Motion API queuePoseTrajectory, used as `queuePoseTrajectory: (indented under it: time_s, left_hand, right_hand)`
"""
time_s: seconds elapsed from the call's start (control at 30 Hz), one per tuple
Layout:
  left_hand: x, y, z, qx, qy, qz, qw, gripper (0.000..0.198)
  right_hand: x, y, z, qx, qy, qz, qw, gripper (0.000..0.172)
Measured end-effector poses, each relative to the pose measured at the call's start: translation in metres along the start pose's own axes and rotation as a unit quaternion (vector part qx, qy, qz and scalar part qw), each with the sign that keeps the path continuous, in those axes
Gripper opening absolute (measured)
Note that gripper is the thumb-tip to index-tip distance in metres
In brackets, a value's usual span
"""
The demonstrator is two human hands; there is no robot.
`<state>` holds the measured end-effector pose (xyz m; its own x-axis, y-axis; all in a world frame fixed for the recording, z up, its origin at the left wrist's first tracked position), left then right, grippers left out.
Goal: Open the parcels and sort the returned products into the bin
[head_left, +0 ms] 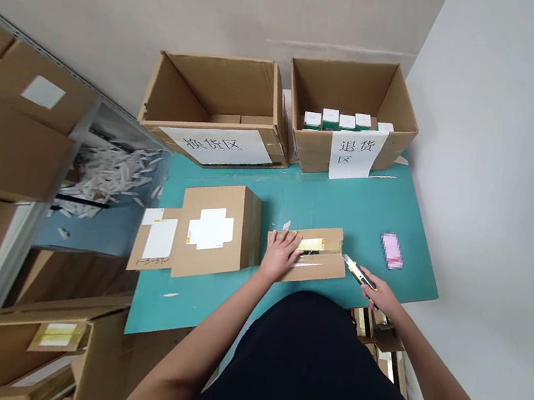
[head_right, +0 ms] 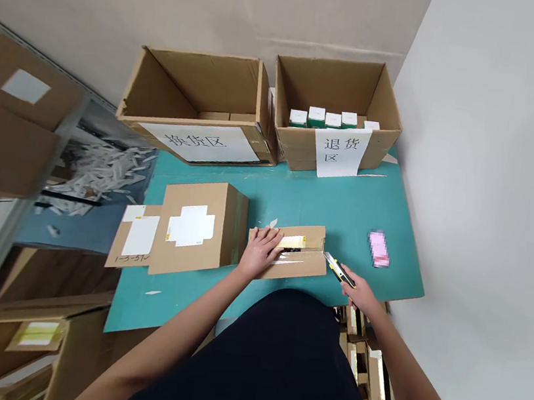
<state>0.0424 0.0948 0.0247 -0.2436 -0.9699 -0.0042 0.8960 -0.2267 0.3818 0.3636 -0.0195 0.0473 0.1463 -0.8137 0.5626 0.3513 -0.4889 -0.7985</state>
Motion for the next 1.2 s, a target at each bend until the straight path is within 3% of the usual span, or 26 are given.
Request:
queuePoseTrajectory:
  time_s: [0.33,0.73,0.97,1.2]
  left_hand:
    - [0.000,0.000,-0.002,-0.002,0.001,-0.003,1.000,0.045]
    - [0.000,-0.002,-0.001,-0.008,0.003,-0.019,1.000,0.043]
    - [0.002,-0.002,-0.001,-0.007,0.005,-0.028,1.000,0.043]
    - [0.002,-0.002,-0.002,-0.009,0.012,-0.031,0.999,0.043]
  right_hand:
    - [0.013,0.003,-0.013,-0.060,0.008,-0.006,0.998,0.072]
    - [0.022,0.018,-0.005,-0.058,0.031,0.008,0.998,0.076]
    - [-0.002,0.015,-0.007,-0.101,0.099,0.031,0.990,0.082]
    - [-0.027,0.006,-0.012,-0.103,0.073,0.043,0.991,0.075]
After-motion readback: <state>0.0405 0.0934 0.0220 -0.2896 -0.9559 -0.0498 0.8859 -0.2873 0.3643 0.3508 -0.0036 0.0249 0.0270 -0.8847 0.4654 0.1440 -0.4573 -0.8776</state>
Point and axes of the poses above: each hand's wrist, its own x-axis away from the middle knuckle, its own z-axis out of the back of the hand, y = z × x, the point moved 6 cm from there along -x, towards the middle knuckle, and after that the axes turned 11 degrees about z, right-handed, at the moved point
